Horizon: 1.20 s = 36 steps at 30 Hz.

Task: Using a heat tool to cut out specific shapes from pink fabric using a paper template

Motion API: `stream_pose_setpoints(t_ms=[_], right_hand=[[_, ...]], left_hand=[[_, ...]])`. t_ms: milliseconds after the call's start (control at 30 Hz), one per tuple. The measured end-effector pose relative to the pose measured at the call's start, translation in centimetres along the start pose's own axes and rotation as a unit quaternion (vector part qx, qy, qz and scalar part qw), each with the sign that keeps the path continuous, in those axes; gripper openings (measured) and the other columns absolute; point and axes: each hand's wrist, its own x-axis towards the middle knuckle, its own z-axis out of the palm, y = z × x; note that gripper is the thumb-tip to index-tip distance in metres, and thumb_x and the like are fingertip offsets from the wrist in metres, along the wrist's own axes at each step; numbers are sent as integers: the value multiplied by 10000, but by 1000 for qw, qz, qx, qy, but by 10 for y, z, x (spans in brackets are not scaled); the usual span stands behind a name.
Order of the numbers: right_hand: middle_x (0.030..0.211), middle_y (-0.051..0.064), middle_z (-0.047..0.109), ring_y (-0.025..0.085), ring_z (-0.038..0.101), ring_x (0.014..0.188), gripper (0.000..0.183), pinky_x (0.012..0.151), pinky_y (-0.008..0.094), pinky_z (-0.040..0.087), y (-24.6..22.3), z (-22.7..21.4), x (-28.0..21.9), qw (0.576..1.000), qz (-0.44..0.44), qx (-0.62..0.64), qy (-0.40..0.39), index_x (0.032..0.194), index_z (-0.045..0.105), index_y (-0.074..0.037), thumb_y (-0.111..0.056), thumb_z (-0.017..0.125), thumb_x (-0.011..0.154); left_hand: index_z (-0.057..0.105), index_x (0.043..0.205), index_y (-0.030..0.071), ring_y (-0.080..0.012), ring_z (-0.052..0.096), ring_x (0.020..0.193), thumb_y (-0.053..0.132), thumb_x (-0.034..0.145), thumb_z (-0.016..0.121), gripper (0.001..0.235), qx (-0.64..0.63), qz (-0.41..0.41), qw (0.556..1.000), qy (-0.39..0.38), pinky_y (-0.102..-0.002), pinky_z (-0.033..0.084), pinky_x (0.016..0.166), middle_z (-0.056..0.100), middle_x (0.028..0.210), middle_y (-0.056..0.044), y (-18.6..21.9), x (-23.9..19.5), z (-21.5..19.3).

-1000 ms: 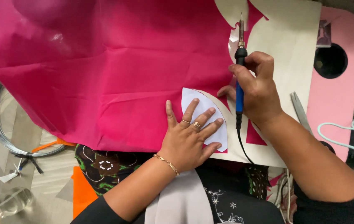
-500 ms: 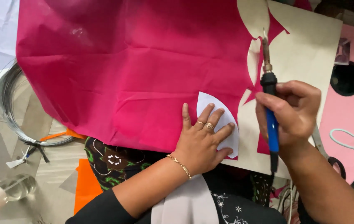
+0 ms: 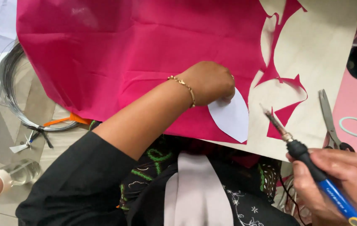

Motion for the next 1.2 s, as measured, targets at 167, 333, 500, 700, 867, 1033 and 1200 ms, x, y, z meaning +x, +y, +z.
stream_pose_setpoints(t_ms=[167, 333, 500, 700, 867, 1033, 1200], right_hand=[[598, 84, 605, 180, 607, 506, 161, 566, 227, 545, -19, 29, 14, 986, 110, 4, -126, 658, 575, -37, -129, 697, 708], [735, 199, 615, 249, 618, 657, 160, 603, 272, 521, -46, 61, 33, 994, -12, 69, 85, 765, 587, 73, 42, 735, 711], [758, 178, 611, 268, 615, 689, 189, 655, 316, 541, -45, 86, 41, 993, -34, 52, 100, 772, 557, 60, 26, 740, 738], [734, 174, 603, 272, 609, 683, 158, 643, 321, 539, -46, 98, 50, 993, -35, 35, 108, 758, 565, 70, 64, 721, 732], [725, 165, 594, 277, 602, 681, 146, 647, 322, 533, -46, 100, 55, 994, -48, 26, 96, 771, 561, 73, 66, 706, 749], [701, 146, 578, 279, 592, 661, 144, 627, 327, 529, -47, 104, 59, 993, -57, 19, 104, 751, 548, 71, 82, 691, 756], [706, 160, 581, 292, 595, 667, 141, 643, 342, 535, -47, 107, 62, 993, -61, 20, 102, 752, 551, 80, 94, 690, 766]], left_hand=[[565, 660, 199, -250, 463, 582, 87, 674, 646, 139, 27, 42, 995, -91, -381, 335, 460, 528, 692, -20, -7, 8, -20], [587, 683, 201, -204, 404, 574, -18, 665, 628, 223, 9, 27, 987, -160, -341, 315, 479, 496, 691, 9, -3, 6, -38], [564, 635, 215, -159, 369, 554, -46, 638, 574, 261, -22, 28, 981, -190, -305, 294, 457, 459, 629, 50, -5, 9, -43], [623, 668, 219, -147, 383, 556, 0, 669, 635, 219, -39, 54, 981, -183, -308, 316, 470, 509, 645, 64, -14, 22, -33], [702, 810, 217, -161, 517, 609, 117, 731, 697, 128, -55, 41, 980, -186, -312, 389, 487, 618, 742, 37, -14, 24, -34], [686, 738, 185, -170, 498, 566, 143, 708, 730, 68, -78, 18, 979, -190, -321, 384, 487, 591, 692, 24, -11, 22, -38], [644, 607, 210, -135, 375, 533, 210, 641, 812, 171, -47, 40, 980, -190, -308, 283, 439, 496, 565, 64, -11, 22, -38]])
